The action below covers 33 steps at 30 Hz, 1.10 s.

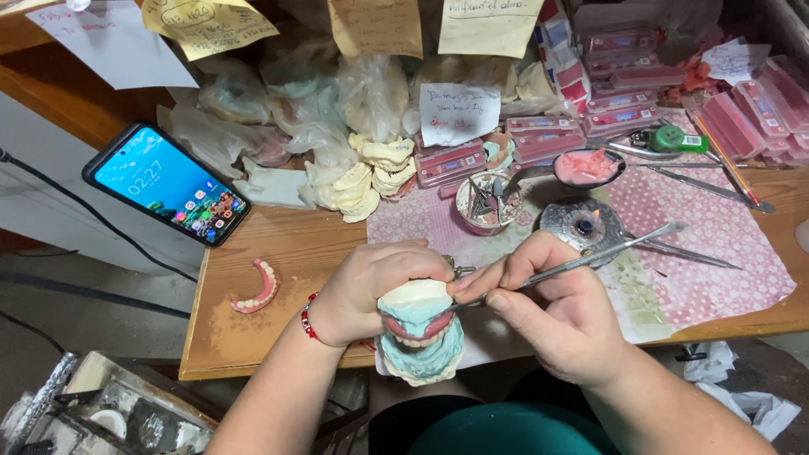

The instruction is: Shaping and refining a dental prosthesis model using a hand tool

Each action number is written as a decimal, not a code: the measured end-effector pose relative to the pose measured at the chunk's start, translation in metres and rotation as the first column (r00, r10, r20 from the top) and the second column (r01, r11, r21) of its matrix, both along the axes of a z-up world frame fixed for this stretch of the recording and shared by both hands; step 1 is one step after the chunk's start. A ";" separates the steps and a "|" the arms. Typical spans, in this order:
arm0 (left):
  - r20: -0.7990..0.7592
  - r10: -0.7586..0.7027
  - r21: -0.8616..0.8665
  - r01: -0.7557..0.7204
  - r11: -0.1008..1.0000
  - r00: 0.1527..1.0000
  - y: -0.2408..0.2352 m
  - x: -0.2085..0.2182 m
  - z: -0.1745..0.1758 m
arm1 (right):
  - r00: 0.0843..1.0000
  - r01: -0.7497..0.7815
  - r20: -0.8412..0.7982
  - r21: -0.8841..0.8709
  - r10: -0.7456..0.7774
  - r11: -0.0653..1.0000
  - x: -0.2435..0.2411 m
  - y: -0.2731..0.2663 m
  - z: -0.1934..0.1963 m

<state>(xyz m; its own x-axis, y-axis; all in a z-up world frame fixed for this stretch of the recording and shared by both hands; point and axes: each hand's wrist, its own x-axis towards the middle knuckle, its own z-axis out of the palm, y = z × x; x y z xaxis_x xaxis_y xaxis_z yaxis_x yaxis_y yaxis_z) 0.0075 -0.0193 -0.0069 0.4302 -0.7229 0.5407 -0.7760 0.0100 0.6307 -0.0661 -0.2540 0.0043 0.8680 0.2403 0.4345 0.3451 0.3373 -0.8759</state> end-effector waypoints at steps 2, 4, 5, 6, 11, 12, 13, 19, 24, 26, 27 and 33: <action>0.000 -0.004 -0.018 0.004 1.000 1.000 0.001 0.000 -0.003 | 1.000 -0.007 0.012 0.002 0.007 1.000 0.001 0.000 -0.002; -0.003 0.006 0.003 -0.006 1.000 1.000 0.002 0.002 -0.008 | 1.000 0.003 0.007 0.018 -0.004 1.000 0.002 0.000 -0.005; -0.006 0.018 0.023 -0.018 1.000 1.000 0.003 0.003 -0.010 | 1.000 0.013 0.003 0.034 -0.013 0.999 0.003 0.000 -0.006; -0.004 0.017 0.023 -0.017 1.000 1.000 0.002 0.003 -0.008 | 1.000 0.013 0.005 0.034 -0.013 0.999 0.002 0.000 -0.007; -0.001 0.016 0.019 -0.016 1.000 1.000 0.002 0.003 -0.009 | 0.999 0.032 -0.010 0.084 -0.032 0.996 -0.001 0.002 -0.011; 0.001 0.017 0.019 -0.017 1.000 1.000 0.002 0.004 -0.010 | 1.000 0.031 -0.007 0.084 -0.031 0.996 -0.001 0.003 -0.012; 0.005 0.023 0.028 -0.023 0.999 1.000 0.003 0.004 -0.011 | 0.999 0.038 -0.018 0.110 -0.036 0.993 -0.001 0.004 -0.013; -0.002 0.021 0.004 -0.021 1.000 1.000 0.003 0.005 -0.014 | 0.995 0.096 -0.046 0.160 -0.090 0.982 -0.004 0.009 -0.019; 0.004 0.019 -0.006 -0.019 1.000 1.000 0.004 0.008 -0.016 | 0.986 0.161 -0.066 0.159 -0.153 0.974 -0.006 0.013 -0.021; 0.003 0.066 0.052 -0.066 0.997 0.998 0.004 0.009 -0.018 | 0.985 0.165 -0.085 0.209 -0.150 0.964 -0.006 0.014 -0.021; 0.006 0.065 0.052 -0.065 0.996 0.998 0.005 0.008 -0.018 | 0.985 0.165 -0.082 0.211 -0.150 0.964 -0.004 0.014 -0.021; 0.008 0.120 0.041 -0.121 0.992 0.993 0.001 0.013 -0.012 | 0.965 0.233 -0.129 0.031 -0.227 0.972 0.005 0.010 -0.036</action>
